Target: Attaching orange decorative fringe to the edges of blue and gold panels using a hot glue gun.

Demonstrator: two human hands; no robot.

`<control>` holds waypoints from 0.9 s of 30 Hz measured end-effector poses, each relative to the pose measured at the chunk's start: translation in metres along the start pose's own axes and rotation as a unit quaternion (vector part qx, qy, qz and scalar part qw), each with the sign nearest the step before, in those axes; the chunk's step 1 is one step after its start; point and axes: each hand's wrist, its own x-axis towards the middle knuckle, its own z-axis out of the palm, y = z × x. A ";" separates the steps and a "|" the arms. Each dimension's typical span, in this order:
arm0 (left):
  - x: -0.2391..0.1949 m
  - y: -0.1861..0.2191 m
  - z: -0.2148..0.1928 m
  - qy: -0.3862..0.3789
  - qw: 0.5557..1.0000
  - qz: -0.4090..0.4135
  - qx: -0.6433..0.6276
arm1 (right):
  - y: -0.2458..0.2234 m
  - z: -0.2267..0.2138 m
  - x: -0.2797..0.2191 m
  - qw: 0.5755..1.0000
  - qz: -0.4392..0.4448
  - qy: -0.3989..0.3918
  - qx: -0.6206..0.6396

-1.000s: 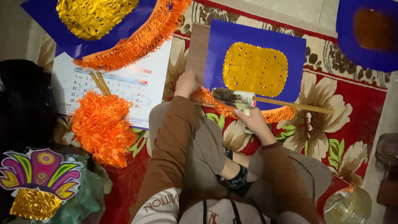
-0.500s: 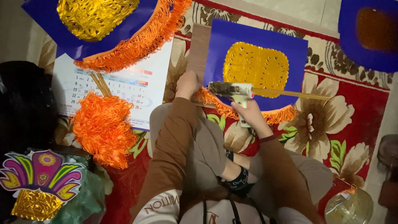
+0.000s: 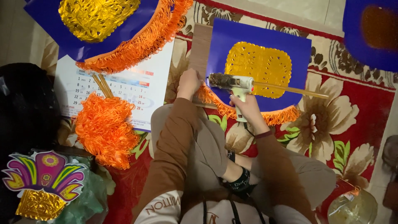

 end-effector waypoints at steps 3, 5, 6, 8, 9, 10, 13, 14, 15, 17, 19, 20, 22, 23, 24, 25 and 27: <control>0.009 0.003 0.003 0.011 1.000 0.003 -0.006 | -0.013 0.000 -0.008 0.999 0.008 0.016 0.037; 0.019 0.001 0.010 0.014 1.000 0.008 0.000 | -0.012 -0.001 -0.012 0.998 0.015 0.029 0.060; 0.025 -0.001 0.015 0.023 1.000 0.015 0.005 | -0.006 -0.001 -0.012 0.995 0.000 0.036 0.089; 0.029 -0.002 0.019 0.031 0.999 0.022 0.012 | -0.005 -0.003 -0.016 0.992 -0.013 0.045 0.119; 0.028 -0.001 0.018 0.035 0.999 0.031 0.020 | -0.011 -0.006 -0.020 0.988 0.003 0.041 0.149; 0.027 0.001 0.018 0.040 0.998 0.040 0.027 | -0.016 -0.009 -0.023 0.983 0.019 0.036 0.179; 0.027 0.003 0.017 0.029 0.998 0.046 0.030 | -0.036 -0.013 -0.039 0.973 0.032 0.055 0.222; 0.028 0.004 0.017 0.027 0.998 0.047 0.032 | -0.036 -0.015 -0.042 0.973 0.033 0.056 0.223; 0.030 0.005 0.017 0.025 0.997 0.046 0.051 | -0.036 -0.017 -0.045 0.967 0.046 0.064 0.240; 0.034 0.005 0.018 0.022 0.996 0.046 0.072 | -0.018 -0.018 -0.048 0.961 0.061 0.074 0.259; 0.040 0.002 0.022 0.028 0.994 0.063 0.083 | 0.020 -0.017 -0.048 0.953 0.083 0.102 0.273; 0.042 0.002 0.023 0.027 0.994 0.064 0.085 | 0.025 -0.019 -0.049 0.952 0.083 0.104 0.274; 0.046 0.001 0.024 0.023 0.991 0.083 0.103 | 0.035 -0.023 -0.050 0.948 0.072 0.090 0.297; 0.047 0.001 0.024 0.022 0.991 0.083 0.103 | 0.038 -0.025 -0.049 0.947 0.073 0.091 0.298; 0.048 0.001 0.024 0.023 0.989 0.097 0.108 | 0.041 -0.026 -0.049 0.949 0.078 0.087 0.294; 0.050 0.001 0.022 0.025 0.987 0.111 0.113 | 0.044 -0.028 -0.048 0.950 0.081 0.084 0.290; 0.044 0.005 0.018 0.026 0.984 0.128 0.117 | 0.036 -0.030 -0.052 0.947 0.069 0.089 0.302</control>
